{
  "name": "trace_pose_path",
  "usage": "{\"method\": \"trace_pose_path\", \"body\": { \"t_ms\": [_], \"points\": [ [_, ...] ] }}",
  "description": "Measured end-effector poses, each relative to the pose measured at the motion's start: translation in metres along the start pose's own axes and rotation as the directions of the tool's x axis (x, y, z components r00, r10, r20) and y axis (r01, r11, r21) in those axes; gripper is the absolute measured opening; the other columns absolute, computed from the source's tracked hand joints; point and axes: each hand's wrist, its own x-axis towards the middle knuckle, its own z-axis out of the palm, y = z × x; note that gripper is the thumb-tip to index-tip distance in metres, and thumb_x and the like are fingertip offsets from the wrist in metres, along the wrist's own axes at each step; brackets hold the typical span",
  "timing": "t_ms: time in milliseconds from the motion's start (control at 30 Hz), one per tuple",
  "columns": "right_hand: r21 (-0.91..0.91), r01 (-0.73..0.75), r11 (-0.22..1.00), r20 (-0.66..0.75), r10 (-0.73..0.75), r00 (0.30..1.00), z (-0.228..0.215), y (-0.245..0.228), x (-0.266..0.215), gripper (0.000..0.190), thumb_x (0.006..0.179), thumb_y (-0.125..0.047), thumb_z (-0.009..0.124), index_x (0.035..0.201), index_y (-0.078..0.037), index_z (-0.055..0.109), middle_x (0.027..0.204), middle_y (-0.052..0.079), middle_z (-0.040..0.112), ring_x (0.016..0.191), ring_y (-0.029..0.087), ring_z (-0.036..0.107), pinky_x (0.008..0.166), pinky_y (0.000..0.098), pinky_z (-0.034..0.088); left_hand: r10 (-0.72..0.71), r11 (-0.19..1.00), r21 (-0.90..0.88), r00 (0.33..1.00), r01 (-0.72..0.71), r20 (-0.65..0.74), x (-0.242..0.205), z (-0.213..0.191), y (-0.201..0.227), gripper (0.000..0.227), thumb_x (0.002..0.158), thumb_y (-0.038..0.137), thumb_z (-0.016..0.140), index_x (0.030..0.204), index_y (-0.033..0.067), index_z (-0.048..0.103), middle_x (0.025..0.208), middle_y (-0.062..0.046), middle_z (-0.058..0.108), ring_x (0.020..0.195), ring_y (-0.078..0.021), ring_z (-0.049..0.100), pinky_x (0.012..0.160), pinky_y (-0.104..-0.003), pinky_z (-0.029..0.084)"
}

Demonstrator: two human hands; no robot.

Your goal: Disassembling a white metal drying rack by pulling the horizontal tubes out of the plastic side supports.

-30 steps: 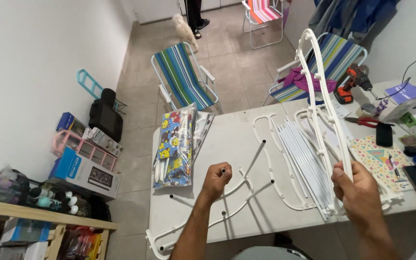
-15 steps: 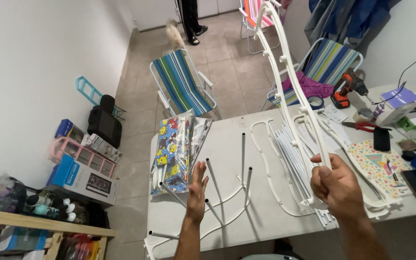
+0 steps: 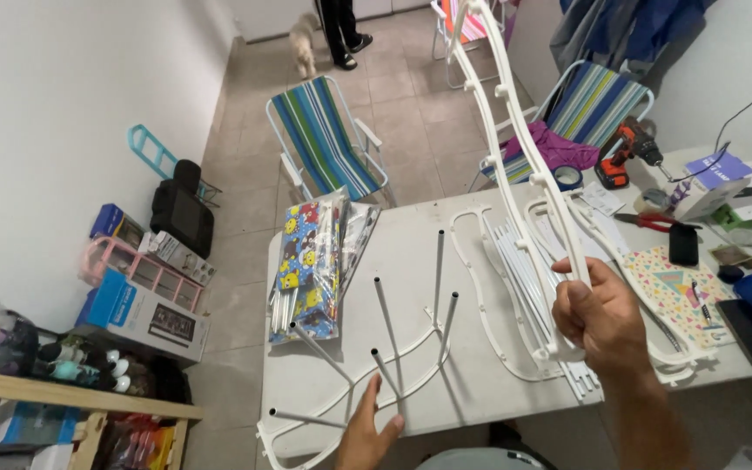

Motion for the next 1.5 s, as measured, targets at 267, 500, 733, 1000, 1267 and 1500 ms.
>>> {"method": "trace_pose_path", "body": {
  "t_ms": [267, 500, 733, 1000, 1267, 1500],
  "points": [
    [0.102, -0.001, 0.995, 0.023, -0.001, 1.0, 0.004, -0.003, 0.008, 0.046, 0.098, -0.027, 0.058, 0.128, 0.006, 0.048, 0.058, -0.004, 0.032, 0.042, 0.007, 0.026, 0.034, 0.0207, 0.02, -0.317, 0.812, 0.578, 0.769, -0.082, 0.555, 0.012, -0.004, -0.017, 0.108, 0.074, 0.092, 0.041, 0.164, 0.0348, 0.022, 0.155, -0.009, 0.048, 0.141, -0.028, 0.049, 0.111, -0.04, 0.04],
    [-0.073, -0.03, 0.997, 0.066, 0.035, 0.997, -0.001, -0.006, 0.001, 0.035, 0.101, -0.024, 0.053, 0.128, -0.001, 0.051, 0.059, -0.002, 0.037, 0.045, 0.009, 0.03, 0.04, 0.0233, 0.024, -0.128, 0.865, 0.474, 0.842, -0.163, 0.525, -0.014, 0.026, 0.083, 0.076, 0.089, 0.056, 0.057, 0.156, 0.0249, 0.038, 0.155, -0.002, 0.049, 0.14, -0.0241, 0.046, 0.11, -0.037, 0.036],
    [0.0, -0.016, 1.0, -0.026, 0.016, 1.0, -0.033, 0.006, -0.019, 0.039, 0.1, -0.022, 0.054, 0.126, 0.007, 0.051, 0.058, -0.002, 0.034, 0.045, 0.009, 0.029, 0.04, 0.0239, 0.021, -0.024, 0.845, 0.365, 0.653, -0.391, 0.757, -0.002, 0.062, 0.097, 0.077, 0.092, 0.058, 0.045, 0.156, 0.0153, 0.041, 0.152, -0.008, 0.051, 0.133, -0.0296, 0.051, 0.107, -0.041, 0.039],
    [0.175, 0.129, 0.976, 0.006, -0.132, 0.991, -0.098, 0.038, -0.034, 0.023, 0.098, -0.013, 0.052, 0.114, 0.003, 0.056, 0.056, -0.002, 0.029, 0.048, 0.013, 0.029, 0.049, 0.028, 0.027, -0.321, 0.758, 0.59, 0.629, -0.277, 0.708, 0.0, 0.079, 0.155, 0.068, 0.096, 0.042, 0.052, 0.159, 0.0244, 0.036, 0.157, -0.005, 0.046, 0.139, -0.0302, 0.046, 0.11, -0.043, 0.038],
    [0.477, 0.312, 0.822, -0.067, -0.32, 0.945, -0.208, 0.048, 0.011, 0.021, 0.104, -0.016, 0.058, 0.106, 0.003, 0.067, 0.061, -0.001, 0.031, 0.053, 0.01, 0.029, 0.058, 0.0319, 0.028, -0.172, 0.84, 0.503, 0.781, -0.202, 0.601, 0.029, 0.141, 0.178, 0.069, 0.091, 0.049, 0.058, 0.152, 0.0191, 0.045, 0.146, -0.012, 0.055, 0.127, -0.0316, 0.056, 0.101, -0.042, 0.043],
    [0.091, 0.165, 0.982, -0.286, -0.133, 0.949, -0.298, 0.062, 0.041, 0.024, 0.099, -0.027, 0.058, 0.097, -0.003, 0.054, 0.058, -0.003, 0.025, 0.046, 0.005, 0.025, 0.045, 0.0202, 0.021, 0.057, 0.847, 0.355, 0.732, -0.395, 0.679, 0.059, 0.227, 0.175, 0.071, 0.089, 0.044, 0.067, 0.149, 0.0099, 0.05, 0.143, -0.013, 0.062, 0.13, -0.0289, 0.059, 0.107, -0.035, 0.042]
  ]
}}
